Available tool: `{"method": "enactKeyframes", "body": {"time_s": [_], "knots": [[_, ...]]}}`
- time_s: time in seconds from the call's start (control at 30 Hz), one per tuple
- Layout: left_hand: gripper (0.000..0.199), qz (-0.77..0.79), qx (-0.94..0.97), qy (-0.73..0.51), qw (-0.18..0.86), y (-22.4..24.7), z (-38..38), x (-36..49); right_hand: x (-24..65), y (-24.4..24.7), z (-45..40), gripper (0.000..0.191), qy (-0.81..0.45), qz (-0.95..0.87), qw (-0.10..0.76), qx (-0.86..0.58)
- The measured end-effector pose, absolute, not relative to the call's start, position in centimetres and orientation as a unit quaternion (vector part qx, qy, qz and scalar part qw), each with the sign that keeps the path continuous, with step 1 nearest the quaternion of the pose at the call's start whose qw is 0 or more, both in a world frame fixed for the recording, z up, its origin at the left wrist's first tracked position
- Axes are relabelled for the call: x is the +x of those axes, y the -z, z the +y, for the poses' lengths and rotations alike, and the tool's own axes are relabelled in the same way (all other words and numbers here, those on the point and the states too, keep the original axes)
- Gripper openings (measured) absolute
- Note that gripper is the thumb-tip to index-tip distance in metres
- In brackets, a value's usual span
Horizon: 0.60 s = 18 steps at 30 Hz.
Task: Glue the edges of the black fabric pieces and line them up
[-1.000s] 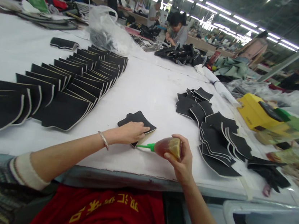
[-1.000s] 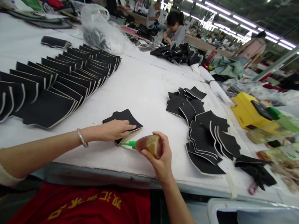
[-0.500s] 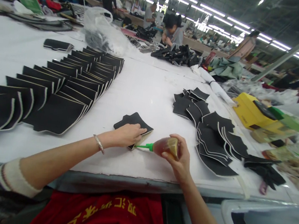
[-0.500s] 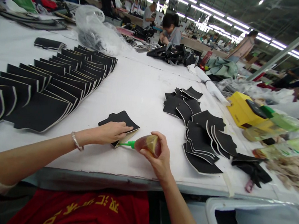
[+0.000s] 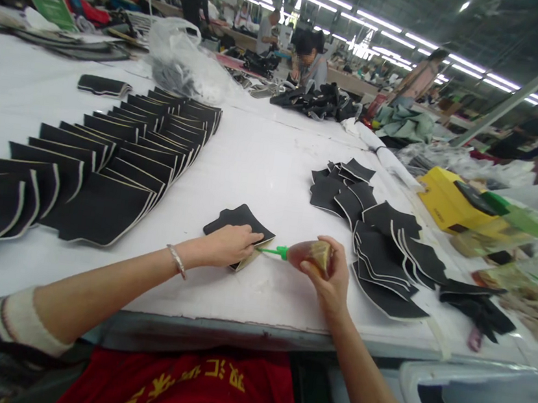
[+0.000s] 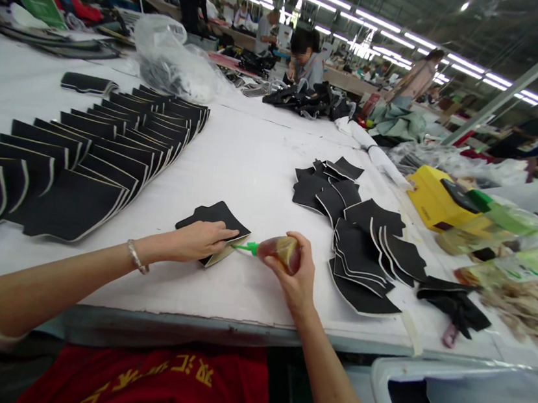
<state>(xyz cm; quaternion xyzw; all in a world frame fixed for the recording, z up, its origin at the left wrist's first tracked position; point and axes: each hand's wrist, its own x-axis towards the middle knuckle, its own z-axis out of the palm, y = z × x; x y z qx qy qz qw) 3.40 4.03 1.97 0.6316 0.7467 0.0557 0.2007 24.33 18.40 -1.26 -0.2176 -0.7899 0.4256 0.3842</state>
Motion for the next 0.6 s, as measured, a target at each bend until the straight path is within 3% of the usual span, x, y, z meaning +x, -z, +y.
{"method": "enactKeyframes", "body": {"time_s": [0.17,0.33,0.47,0.6], "knots": [[0.049,0.748,0.628,-0.061,0.207,-2.1,3.9,3.4,24.4,1.3,18.8,0.056,-0.385,-0.786,0.420,-0.239],[0.053,0.751,0.616,-0.090,0.220,-1.7,4.1,2.9,24.3,1.5,16.1,0.046,-0.625,-0.651,0.341,-0.264],[0.045,0.765,0.580,-0.164,0.228,-1.4,4.0,2.3,24.6,1.3,17.5,0.036,-0.779,-0.427,0.353,-0.295],[0.041,0.871,0.434,-0.191,0.128,-1.9,3.4,1.4,25.7,1.2,20.2,0.053,-0.838,-0.319,0.348,-0.275]]}}
